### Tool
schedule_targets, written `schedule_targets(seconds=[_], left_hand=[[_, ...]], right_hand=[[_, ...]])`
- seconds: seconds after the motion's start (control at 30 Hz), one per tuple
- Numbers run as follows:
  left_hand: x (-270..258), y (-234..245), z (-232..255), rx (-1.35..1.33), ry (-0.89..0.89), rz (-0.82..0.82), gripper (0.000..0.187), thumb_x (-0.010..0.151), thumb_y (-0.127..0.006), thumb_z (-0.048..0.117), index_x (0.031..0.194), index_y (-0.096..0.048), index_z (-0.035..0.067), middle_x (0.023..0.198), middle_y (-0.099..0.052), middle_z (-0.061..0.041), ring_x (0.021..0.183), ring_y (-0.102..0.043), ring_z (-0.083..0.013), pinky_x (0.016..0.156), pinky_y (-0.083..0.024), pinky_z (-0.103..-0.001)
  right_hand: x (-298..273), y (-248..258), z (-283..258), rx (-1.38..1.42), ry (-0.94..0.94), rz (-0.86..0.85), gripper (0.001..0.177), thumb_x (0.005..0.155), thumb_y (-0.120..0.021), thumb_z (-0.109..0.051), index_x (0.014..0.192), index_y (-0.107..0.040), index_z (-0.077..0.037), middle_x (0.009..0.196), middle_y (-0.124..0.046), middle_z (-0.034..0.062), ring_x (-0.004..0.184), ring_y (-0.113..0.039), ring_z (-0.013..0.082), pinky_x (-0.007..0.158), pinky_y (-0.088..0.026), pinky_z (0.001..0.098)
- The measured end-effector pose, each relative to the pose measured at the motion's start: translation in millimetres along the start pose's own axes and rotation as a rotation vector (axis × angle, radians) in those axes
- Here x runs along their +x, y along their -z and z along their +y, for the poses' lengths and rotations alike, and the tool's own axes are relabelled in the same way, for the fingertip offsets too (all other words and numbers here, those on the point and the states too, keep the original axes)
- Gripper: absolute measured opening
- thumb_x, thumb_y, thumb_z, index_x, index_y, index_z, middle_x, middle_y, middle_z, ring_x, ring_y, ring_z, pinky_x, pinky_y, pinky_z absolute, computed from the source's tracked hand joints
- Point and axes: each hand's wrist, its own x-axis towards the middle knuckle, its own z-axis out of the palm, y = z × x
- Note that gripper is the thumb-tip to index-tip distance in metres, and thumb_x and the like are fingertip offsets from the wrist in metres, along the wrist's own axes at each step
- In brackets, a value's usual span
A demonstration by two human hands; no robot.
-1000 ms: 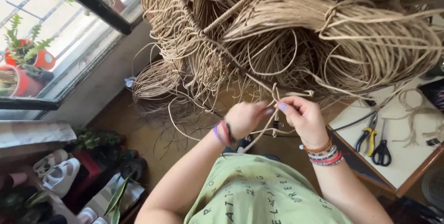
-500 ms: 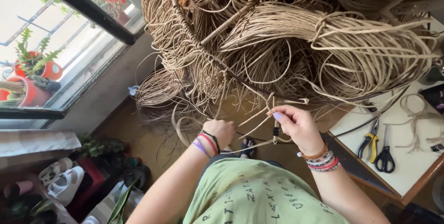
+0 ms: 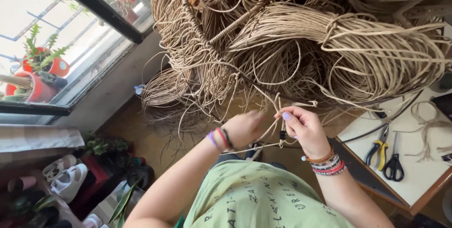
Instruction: Weaving thin rattan strips around a circular metal frame to create a decorative item or furniture component.
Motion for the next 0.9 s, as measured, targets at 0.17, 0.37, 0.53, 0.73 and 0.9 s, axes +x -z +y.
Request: schedule_targets(seconds=[0.17, 0.37, 0.53, 0.73, 0.9], left_hand=[[5.2, 13.5, 20.3, -0.092, 0.164, -0.017, 0.021, 0.094, -0.059, 0.033, 0.098, -0.067, 0.014, 0.087, -0.073, -0.010, 0.090, -0.072, -0.0354, 0.075, -0.060, -0.046], [7.4, -5.4, -20.5, 0.065, 0.123, -0.010, 0.012, 0.085, -0.062, 0.026, 0.090, -0.063, 0.014, 0.080, -0.070, -0.010, 0.080, -0.071, -0.0368, 0.066, -0.057, -0.048], [6.8, 22.6, 16.5, -0.284, 0.030, -0.084, 0.023, 0.097, -0.052, 0.019, 0.115, -0.061, 0.008, 0.104, -0.073, -0.025, 0.102, -0.066, -0.0511, 0.088, -0.055, -0.063], [5.7, 20.9, 0.3, 0.355, 0.147, -0.286, 0.027, 0.095, -0.054, 0.039, 0.098, -0.077, 0.026, 0.089, -0.078, -0.001, 0.088, -0.077, -0.0247, 0.077, -0.062, -0.039], [20.9, -17.9, -13.1, -0.293, -0.160, -0.274, 0.020, 0.091, -0.060, 0.019, 0.100, -0.073, 0.008, 0.087, -0.075, -0.019, 0.091, -0.072, -0.0434, 0.083, -0.058, -0.055]], right_hand=[[-2.1, 2.1, -8.2, -0.014, -0.014, 0.026, 0.020, 0.101, -0.057, -0.007, 0.106, -0.071, 0.005, 0.044, -0.038, -0.0016, 0.041, -0.033, 0.0025, 0.041, -0.030, 0.0160], [-1.3, -3.9, 5.0, 0.009, -0.043, 0.014, 0.020, 0.101, -0.056, -0.007, 0.106, -0.071, 0.006, 0.043, -0.038, -0.0008, 0.040, -0.034, 0.0022, 0.040, -0.031, 0.0162], [-3.0, -1.9, -6.4, -0.009, -0.047, 0.008, 0.021, 0.100, -0.057, -0.007, 0.108, -0.071, 0.007, 0.041, -0.039, 0.0000, 0.037, -0.035, 0.0033, 0.039, -0.030, 0.0162], [-1.2, -6.0, -5.9, 0.002, -0.039, -0.028, 0.022, 0.102, -0.054, -0.007, 0.109, -0.070, 0.006, 0.040, -0.041, 0.0007, 0.034, -0.037, 0.0040, 0.038, -0.031, 0.0163], [5.7, 5.7, -6.4, -0.009, 0.003, -0.041, 0.020, 0.101, -0.055, -0.004, 0.109, -0.070, 0.006, 0.041, -0.042, 0.0006, 0.036, -0.039, 0.0036, 0.040, -0.033, 0.0161]])
